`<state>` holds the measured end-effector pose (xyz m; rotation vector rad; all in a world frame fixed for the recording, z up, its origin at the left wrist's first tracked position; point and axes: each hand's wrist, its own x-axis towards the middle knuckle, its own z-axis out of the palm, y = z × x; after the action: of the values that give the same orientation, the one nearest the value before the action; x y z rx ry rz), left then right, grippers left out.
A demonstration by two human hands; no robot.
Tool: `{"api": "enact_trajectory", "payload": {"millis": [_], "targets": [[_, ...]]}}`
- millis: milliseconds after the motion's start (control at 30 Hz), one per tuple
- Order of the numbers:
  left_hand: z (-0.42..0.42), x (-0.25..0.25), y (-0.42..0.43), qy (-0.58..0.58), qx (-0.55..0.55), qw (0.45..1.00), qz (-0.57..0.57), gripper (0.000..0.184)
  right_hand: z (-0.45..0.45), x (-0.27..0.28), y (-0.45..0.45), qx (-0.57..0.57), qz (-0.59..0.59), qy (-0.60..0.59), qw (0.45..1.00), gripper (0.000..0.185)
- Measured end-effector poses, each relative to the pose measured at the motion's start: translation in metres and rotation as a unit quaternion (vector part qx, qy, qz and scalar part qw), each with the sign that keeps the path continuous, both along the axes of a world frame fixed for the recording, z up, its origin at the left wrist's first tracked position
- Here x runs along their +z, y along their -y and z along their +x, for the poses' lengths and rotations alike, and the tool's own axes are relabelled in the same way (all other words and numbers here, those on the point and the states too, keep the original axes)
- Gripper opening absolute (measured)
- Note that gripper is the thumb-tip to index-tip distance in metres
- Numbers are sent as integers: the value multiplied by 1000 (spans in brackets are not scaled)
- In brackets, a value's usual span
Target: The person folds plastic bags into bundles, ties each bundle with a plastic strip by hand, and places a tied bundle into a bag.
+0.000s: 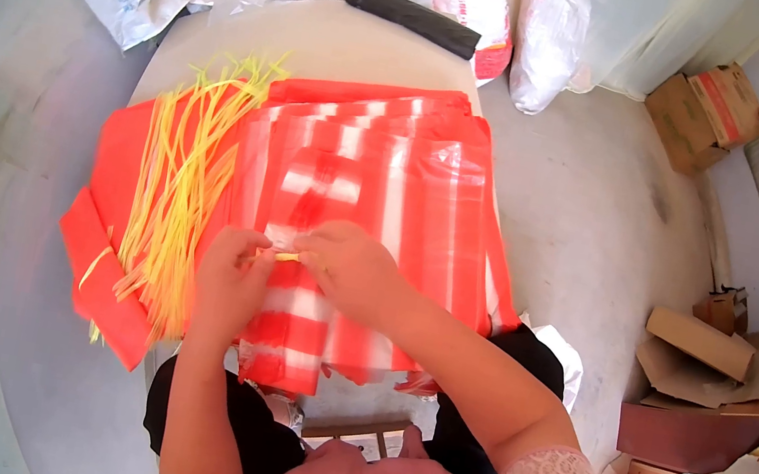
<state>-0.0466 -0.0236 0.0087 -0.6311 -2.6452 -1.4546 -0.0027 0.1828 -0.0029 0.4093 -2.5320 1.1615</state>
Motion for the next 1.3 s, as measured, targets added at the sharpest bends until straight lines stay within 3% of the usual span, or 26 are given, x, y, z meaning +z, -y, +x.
{"api": "enact_trajectory", "payload": {"millis": [67,167,267,467,667,967,1067,1167,1300], "targets": [[-3,1,9,81,8,997,12,15,2,1,-3,-7,5,25,1000,21],[-3,-7,21,85,-17,996,-23,17,7,7,-9,-39,58,83,994,23],[3,3,16,135,21,989,-52,19,17,29,-11,-70,37,203,976,26],[5,10,17,181,22,980,-82,20,14,3,-11,-29,-100,133,986,29],[6,-15,29,253,10,967,32,13,-2,1,-11,-25,-140,107,984,31],[13,14,20,189,58,974,-111,20,-9,-10,-22,-57,-78,131,987,30],[15,12,19,158,71,979,-111,25,-10,0,-26,-74,29,129,988,29],[16,15,18,139,81,975,-156,32,-9,11,-25,-77,52,91,991,29],[14,6,16,77,90,967,-226,42,-14,16,-20,-39,-53,118,991,31]]}}
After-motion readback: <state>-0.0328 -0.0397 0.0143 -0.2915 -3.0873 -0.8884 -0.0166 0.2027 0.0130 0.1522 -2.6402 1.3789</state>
